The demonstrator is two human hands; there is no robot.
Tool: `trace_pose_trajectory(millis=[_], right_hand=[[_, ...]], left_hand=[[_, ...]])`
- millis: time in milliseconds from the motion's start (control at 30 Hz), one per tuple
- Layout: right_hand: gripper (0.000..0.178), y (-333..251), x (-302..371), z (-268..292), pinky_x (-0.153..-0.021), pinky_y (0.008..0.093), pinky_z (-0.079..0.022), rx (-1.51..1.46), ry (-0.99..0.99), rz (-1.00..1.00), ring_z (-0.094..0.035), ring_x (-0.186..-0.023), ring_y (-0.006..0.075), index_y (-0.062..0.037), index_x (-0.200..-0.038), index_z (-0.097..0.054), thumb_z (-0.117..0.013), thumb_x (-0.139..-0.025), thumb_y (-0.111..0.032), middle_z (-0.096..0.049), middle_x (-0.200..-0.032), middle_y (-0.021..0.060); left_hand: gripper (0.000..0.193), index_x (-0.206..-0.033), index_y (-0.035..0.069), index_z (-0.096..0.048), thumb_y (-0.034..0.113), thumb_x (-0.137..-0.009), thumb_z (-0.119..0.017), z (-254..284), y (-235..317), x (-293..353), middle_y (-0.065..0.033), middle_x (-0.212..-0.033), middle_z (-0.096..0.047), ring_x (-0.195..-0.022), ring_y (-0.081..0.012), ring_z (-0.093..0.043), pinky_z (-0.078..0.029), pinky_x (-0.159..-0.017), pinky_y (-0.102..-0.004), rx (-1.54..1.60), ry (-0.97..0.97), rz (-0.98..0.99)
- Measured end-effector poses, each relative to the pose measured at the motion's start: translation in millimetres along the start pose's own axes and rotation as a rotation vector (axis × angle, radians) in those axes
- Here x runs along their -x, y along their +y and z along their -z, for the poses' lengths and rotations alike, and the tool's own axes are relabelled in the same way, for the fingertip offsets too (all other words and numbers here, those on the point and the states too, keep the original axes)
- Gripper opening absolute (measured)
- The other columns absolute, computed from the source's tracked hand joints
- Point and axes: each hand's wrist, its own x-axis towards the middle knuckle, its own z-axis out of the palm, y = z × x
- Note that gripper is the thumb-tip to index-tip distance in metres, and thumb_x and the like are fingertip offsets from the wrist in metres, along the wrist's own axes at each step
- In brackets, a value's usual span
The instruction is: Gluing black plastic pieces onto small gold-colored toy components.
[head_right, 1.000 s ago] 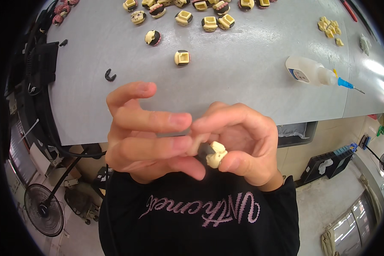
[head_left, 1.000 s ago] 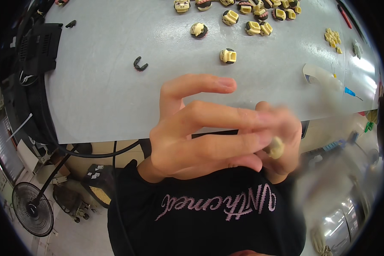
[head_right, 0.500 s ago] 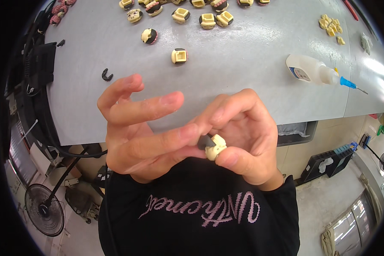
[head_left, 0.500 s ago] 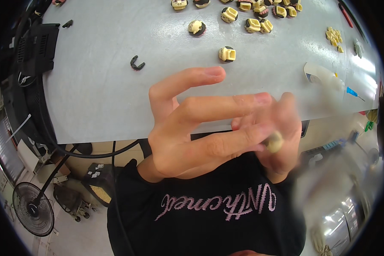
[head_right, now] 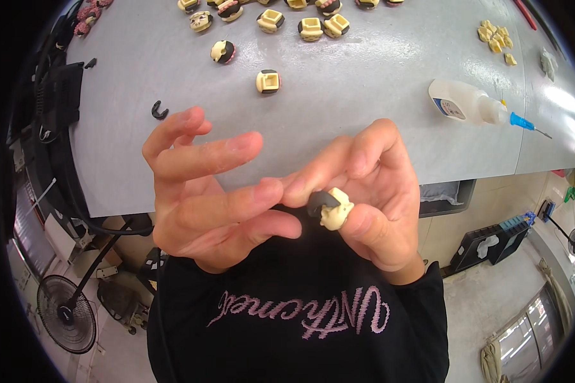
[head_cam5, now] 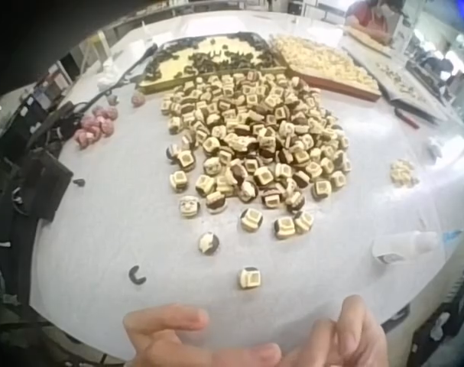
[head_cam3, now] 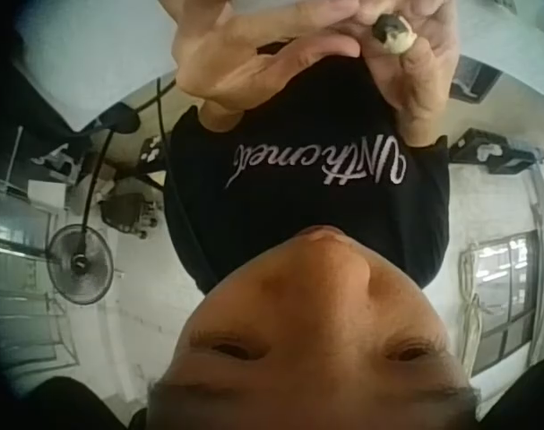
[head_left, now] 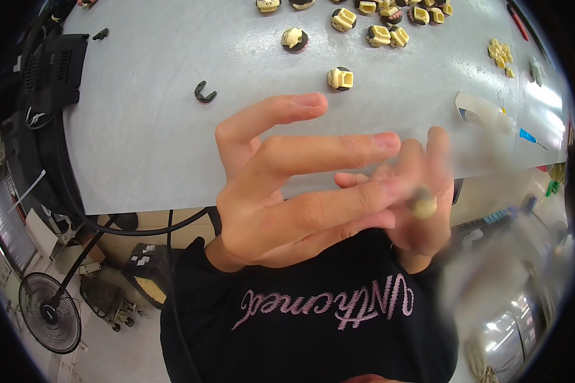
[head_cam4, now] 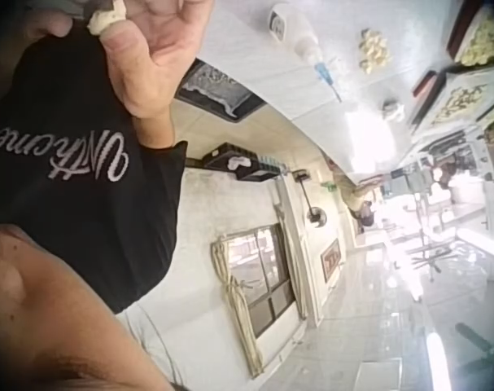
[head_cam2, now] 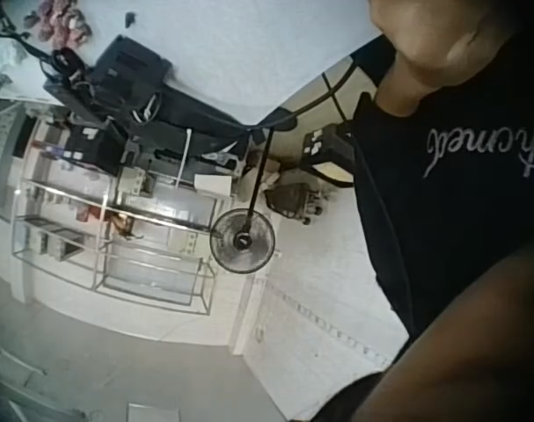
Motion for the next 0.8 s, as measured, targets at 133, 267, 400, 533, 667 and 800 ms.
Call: trace_pose_trajectory(millis=[133,267,400,533,667,800], right_hand=[[0.033,-2.9,-0.4,-2.2,-0.087,0.0437,-0.045,-0.101,0.035,-0.03,-0.056,-0.097,0.034,-0.0084,-0.1,-0.03,-0.058,-0.083,-0.014,-0.054,-0.096,0.022],[0.032,-4.1,-1.4,-3.2,-0.089,0.048,-0.043,-0.269,0.038,-0.049,-0.054,-0.1,0.0374,-0.0093,-0.099,-0.029,-0.056,-0.084,-0.014,-0.052,-0.099,0.0219],[0.031,-4.7,-2.8,-2.6,-0.09,0.0521,-0.041,-0.363,0.042,-0.062,-0.052,-0.102,0.0401,-0.01,-0.097,-0.028,-0.055,-0.084,-0.014,-0.05,-0.101,0.0217],[0.031,-4.7,-2.3,-1.6,-0.09,0.053,-0.041,-0.297,0.043,-0.085,-0.051,-0.102,0.0413,-0.0106,-0.095,-0.028,-0.056,-0.083,-0.014,-0.049,-0.101,0.0216],[0.033,-7.2,-1.8,-2.1,-0.088,0.0502,-0.044,-0.19,0.036,-0.11,-0.053,-0.099,0.04,-0.0109,-0.094,-0.027,-0.058,-0.082,-0.014,-0.05,-0.097,0.0212],[0.036,-6.3,-2.5,-5.5,-0.084,0.0469,-0.046,-0.141,0.048,-0.098,-0.057,-0.092,0.0376,-0.0108,-0.094,-0.027,-0.06,-0.081,-0.014,-0.053,-0.09,0.0196]], left_hand=[[0.028,-0.087,0.023,-0.065,0.039,-0.066,-0.072,-2.0,-1.8,-1.4,-0.003,-0.102,-0.06,-0.107,-0.0262,-0.041,-0.036,-0.081,-0.0354,0.018,0.035,-0.03],[0.027,-0.088,0.022,-0.065,0.039,-0.067,-0.072,-1.6,0.2,-2.6,-0.0041,-0.103,-0.06,-0.108,-0.0268,-0.041,-0.036,-0.081,-0.0352,0.018,0.031,-0.012],[0.027,-0.088,0.021,-0.065,0.038,-0.068,-0.072,-1.3,0.0,-3.0,-0.0057,-0.103,-0.06,-0.108,-0.0276,-0.041,-0.036,-0.081,-0.0356,0.018,0.013,-0.003],[0.027,-0.088,0.02,-0.065,0.037,-0.068,-0.072,-3.2,-3.6,-0.5,-0.007,-0.103,-0.06,-0.108,-0.0278,-0.041,-0.037,-0.08,-0.036,0.041,0.033,-0.006],[0.027,-0.088,0.02,-0.065,0.037,-0.067,-0.072,-2.9,-2.8,-2.4,-0.007,-0.103,-0.06,-0.107,-0.0284,-0.041,-0.037,-0.079,-0.0363,0.032,0.032,-0.05],[0.027,-0.087,0.021,-0.065,0.038,-0.068,-0.072,-0.3,-5.0,-1.3,-0.0064,-0.104,-0.059,-0.108,-0.0287,-0.04,-0.037,-0.079,-0.0363,0.032,0.027,-0.049]])
